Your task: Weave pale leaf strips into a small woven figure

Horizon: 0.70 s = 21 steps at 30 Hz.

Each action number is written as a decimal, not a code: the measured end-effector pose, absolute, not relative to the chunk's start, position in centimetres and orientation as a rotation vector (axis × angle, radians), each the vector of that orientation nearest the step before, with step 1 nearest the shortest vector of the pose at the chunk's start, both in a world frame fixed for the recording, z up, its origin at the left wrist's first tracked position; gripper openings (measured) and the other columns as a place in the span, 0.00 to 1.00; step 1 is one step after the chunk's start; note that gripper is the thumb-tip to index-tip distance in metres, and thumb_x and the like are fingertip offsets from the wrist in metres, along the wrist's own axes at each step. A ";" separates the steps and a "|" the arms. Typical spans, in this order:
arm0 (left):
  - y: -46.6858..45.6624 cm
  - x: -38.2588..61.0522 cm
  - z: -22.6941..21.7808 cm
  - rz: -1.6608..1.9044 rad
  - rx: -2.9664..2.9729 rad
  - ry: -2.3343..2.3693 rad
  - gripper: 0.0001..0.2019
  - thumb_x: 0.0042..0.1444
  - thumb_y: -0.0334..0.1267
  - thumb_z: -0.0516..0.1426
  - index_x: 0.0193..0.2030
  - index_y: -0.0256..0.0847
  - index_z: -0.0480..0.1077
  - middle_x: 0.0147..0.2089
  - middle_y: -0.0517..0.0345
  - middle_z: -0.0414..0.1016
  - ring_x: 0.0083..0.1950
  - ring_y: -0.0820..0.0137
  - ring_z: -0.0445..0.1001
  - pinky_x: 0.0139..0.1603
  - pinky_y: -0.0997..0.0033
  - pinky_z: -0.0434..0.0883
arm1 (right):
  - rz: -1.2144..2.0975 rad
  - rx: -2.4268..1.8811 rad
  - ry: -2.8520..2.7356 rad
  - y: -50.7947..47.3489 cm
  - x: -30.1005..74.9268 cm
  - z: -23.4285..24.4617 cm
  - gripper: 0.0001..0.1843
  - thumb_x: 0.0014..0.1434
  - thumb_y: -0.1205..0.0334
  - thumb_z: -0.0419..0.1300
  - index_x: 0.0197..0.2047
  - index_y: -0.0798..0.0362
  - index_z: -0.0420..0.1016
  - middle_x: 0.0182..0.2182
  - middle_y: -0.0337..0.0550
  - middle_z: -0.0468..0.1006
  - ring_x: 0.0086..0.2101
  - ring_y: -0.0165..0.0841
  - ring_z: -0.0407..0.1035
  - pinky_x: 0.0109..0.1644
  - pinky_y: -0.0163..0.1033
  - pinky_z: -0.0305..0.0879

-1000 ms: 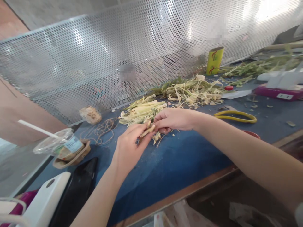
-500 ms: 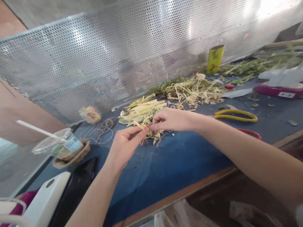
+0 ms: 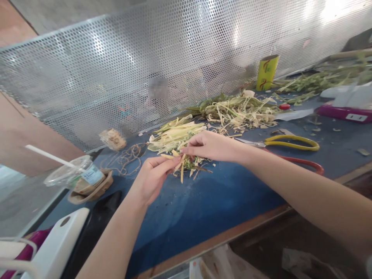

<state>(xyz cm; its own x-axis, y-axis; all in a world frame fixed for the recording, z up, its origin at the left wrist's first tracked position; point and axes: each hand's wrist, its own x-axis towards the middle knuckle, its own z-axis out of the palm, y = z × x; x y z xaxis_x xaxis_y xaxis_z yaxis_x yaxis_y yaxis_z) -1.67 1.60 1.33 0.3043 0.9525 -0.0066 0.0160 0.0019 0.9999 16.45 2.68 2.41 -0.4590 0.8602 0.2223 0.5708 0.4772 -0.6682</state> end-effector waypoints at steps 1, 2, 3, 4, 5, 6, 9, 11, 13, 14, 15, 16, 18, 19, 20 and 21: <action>1.6 -1.7 1.3 0.966 1.360 0.985 0.06 0.42 0.34 0.62 0.19 0.35 0.75 0.22 0.60 0.71 0.29 0.76 0.63 0.33 0.76 0.62 | 0.697 -1.176 -2.178 2.7 16.4 2.4 0.21 0.55 0.47 0.51 0.23 0.56 0.69 0.14 0.32 0.55 0.17 0.22 0.49 0.21 0.31 0.45; 1.6 -1.6 1.3 0.966 1.374 0.977 0.07 0.42 0.35 0.62 0.18 0.36 0.75 0.21 0.60 0.70 0.28 0.77 0.62 0.32 0.77 0.61 | 0.697 -1.166 -2.174 2.7 16.5 2.4 0.22 0.55 0.48 0.50 0.23 0.56 0.69 0.14 0.32 0.55 0.17 0.22 0.49 0.21 0.31 0.46; 1.6 -1.6 1.4 0.966 1.387 0.970 0.07 0.42 0.35 0.62 0.18 0.36 0.75 0.21 0.61 0.70 0.28 0.77 0.62 0.32 0.77 0.61 | 0.701 -1.156 -2.172 2.7 16.5 2.4 0.22 0.56 0.48 0.50 0.22 0.56 0.69 0.15 0.33 0.56 0.17 0.22 0.50 0.22 0.31 0.46; 1.6 -1.6 1.4 0.967 1.397 0.966 0.07 0.42 0.35 0.62 0.18 0.37 0.75 0.20 0.61 0.71 0.28 0.77 0.63 0.32 0.78 0.61 | 0.710 -1.143 -2.169 2.8 16.5 2.3 0.22 0.57 0.48 0.49 0.22 0.56 0.69 0.15 0.33 0.57 0.17 0.22 0.50 0.22 0.32 0.46; 1.6 -1.6 1.4 0.970 1.407 0.965 0.07 0.42 0.36 0.62 0.18 0.37 0.75 0.20 0.62 0.71 0.28 0.77 0.63 0.32 0.78 0.62 | 0.718 -1.128 -2.163 2.8 16.5 2.3 0.23 0.57 0.48 0.48 0.22 0.56 0.69 0.15 0.33 0.57 0.17 0.22 0.51 0.22 0.32 0.47; 1.7 -1.6 1.4 0.974 1.419 0.968 0.06 0.42 0.36 0.63 0.19 0.38 0.76 0.20 0.62 0.71 0.28 0.77 0.64 0.33 0.78 0.62 | 0.723 -1.109 -2.156 2.9 16.5 2.2 0.23 0.57 0.48 0.48 0.22 0.56 0.69 0.15 0.33 0.57 0.17 0.22 0.51 0.23 0.32 0.47; 1.8 -1.8 1.2 0.986 1.495 0.971 0.04 0.41 0.36 0.64 0.21 0.39 0.76 0.23 0.61 0.74 0.32 0.75 0.67 0.37 0.77 0.63 | 0.711 -1.051 -2.129 3.2 16.5 1.9 0.22 0.56 0.48 0.50 0.22 0.57 0.68 0.16 0.33 0.58 0.18 0.22 0.52 0.23 0.32 0.47; 2.0 -2.0 1.0 0.975 1.547 0.980 0.04 0.41 0.36 0.64 0.22 0.39 0.77 0.26 0.61 0.76 0.34 0.74 0.68 0.39 0.76 0.63 | 0.687 -1.022 -2.119 3.3 16.4 1.7 0.20 0.55 0.49 0.51 0.23 0.57 0.68 0.18 0.34 0.59 0.19 0.22 0.51 0.23 0.31 0.47; 2.0 -2.1 0.7 0.964 1.579 1.010 0.04 0.41 0.37 0.64 0.24 0.40 0.77 0.27 0.61 0.76 0.34 0.74 0.68 0.40 0.76 0.64 | 0.652 -1.000 -2.108 3.3 16.3 1.6 0.19 0.55 0.50 0.52 0.23 0.57 0.68 0.17 0.33 0.58 0.19 0.22 0.50 0.23 0.31 0.47; 2.1 -2.2 0.7 0.962 1.587 1.032 0.04 0.41 0.37 0.64 0.25 0.41 0.77 0.26 0.61 0.77 0.33 0.74 0.69 0.39 0.76 0.64 | 0.636 -0.988 -2.104 3.3 16.2 1.5 0.18 0.55 0.51 0.52 0.22 0.57 0.67 0.17 0.33 0.58 0.19 0.22 0.50 0.22 0.31 0.47; 2.0 -2.2 0.6 0.962 1.592 1.051 0.04 0.40 0.37 0.64 0.26 0.41 0.78 0.26 0.61 0.77 0.33 0.74 0.69 0.38 0.76 0.64 | 0.623 -0.975 -2.100 3.2 16.2 1.5 0.18 0.55 0.52 0.53 0.22 0.57 0.67 0.16 0.32 0.57 0.19 0.22 0.50 0.22 0.31 0.47; 2.0 -2.2 0.6 0.965 1.596 1.065 0.05 0.40 0.38 0.65 0.27 0.42 0.78 0.26 0.61 0.77 0.32 0.75 0.69 0.38 0.77 0.64 | 0.614 -0.964 -2.098 3.2 16.1 1.4 0.18 0.55 0.53 0.53 0.22 0.56 0.67 0.16 0.32 0.57 0.19 0.21 0.50 0.22 0.30 0.47; 2.0 -2.2 0.7 0.969 1.594 1.082 0.07 0.39 0.38 0.65 0.29 0.43 0.78 0.28 0.61 0.79 0.32 0.75 0.70 0.37 0.77 0.65 | 0.609 -0.951 -2.098 3.1 16.1 1.4 0.17 0.55 0.53 0.53 0.21 0.56 0.66 0.16 0.32 0.56 0.18 0.21 0.50 0.22 0.30 0.47; 1.9 -2.1 0.7 0.970 1.591 1.087 0.07 0.39 0.38 0.65 0.29 0.43 0.78 0.29 0.61 0.79 0.32 0.74 0.70 0.38 0.77 0.65 | 0.609 -0.954 -2.094 3.1 16.1 1.5 0.18 0.56 0.53 0.52 0.21 0.56 0.65 0.16 0.32 0.57 0.18 0.21 0.50 0.22 0.30 0.47; 1.9 -2.1 0.8 0.977 1.587 1.088 0.07 0.39 0.38 0.65 0.29 0.43 0.78 0.29 0.61 0.79 0.33 0.74 0.71 0.38 0.77 0.66 | 0.607 -0.963 -2.081 3.1 16.1 1.5 0.18 0.57 0.54 0.51 0.20 0.56 0.64 0.16 0.32 0.58 0.18 0.21 0.51 0.22 0.30 0.49; 1.9 -2.0 0.8 0.989 1.582 1.090 0.07 0.39 0.37 0.65 0.29 0.43 0.78 0.29 0.61 0.80 0.33 0.74 0.71 0.38 0.77 0.66 | 0.605 -0.971 -2.052 3.2 16.1 1.5 0.18 0.58 0.54 0.49 0.21 0.56 0.64 0.17 0.33 0.60 0.19 0.22 0.53 0.23 0.30 0.50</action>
<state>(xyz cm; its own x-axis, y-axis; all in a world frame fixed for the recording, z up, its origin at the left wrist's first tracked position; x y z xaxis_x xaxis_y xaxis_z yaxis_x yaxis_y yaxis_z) -2.03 1.95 0.82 0.2780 0.9551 0.1024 0.1943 -0.1603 0.9678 16.06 3.18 1.53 -0.4118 0.7980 0.4400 0.4314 0.5961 -0.6772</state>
